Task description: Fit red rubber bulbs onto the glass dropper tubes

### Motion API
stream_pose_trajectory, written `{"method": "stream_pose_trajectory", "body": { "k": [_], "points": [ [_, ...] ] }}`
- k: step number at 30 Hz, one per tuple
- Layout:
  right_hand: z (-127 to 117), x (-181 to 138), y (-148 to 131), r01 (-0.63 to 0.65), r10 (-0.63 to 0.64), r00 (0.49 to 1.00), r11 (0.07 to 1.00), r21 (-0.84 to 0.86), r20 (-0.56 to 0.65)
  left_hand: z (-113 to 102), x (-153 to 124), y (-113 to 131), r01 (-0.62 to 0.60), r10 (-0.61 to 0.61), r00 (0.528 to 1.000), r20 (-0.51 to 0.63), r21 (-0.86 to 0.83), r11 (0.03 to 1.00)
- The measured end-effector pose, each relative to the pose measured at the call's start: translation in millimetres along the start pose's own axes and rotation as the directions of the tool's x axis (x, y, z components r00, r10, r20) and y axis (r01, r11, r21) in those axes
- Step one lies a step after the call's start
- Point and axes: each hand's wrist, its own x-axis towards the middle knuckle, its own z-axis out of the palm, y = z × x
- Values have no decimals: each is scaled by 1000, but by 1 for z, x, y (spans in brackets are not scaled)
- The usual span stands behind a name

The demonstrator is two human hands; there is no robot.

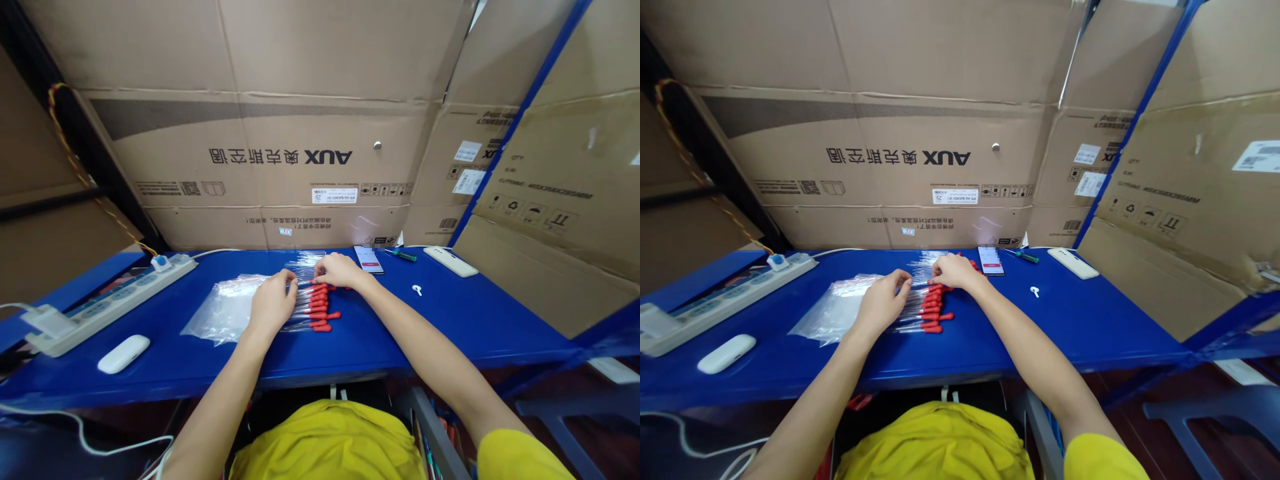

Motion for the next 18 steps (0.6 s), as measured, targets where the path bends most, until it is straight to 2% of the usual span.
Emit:
{"method": "stream_pose_trajectory", "body": {
  "k": [8,11,18],
  "points": [
    [-17,-7,16,-38,37,999,998,-57,-31,0,0,-1,-6,6,1000,-3,-16,1000],
    [-18,-10,21,-54,53,999,995,-89,-9,0,1,-1,-7,7,1000,6,-4,1000],
    [-8,-12,7,-75,81,996,984,-160,30,-1,0,1,-3,3,1000,12,-26,1000]
  ]
}}
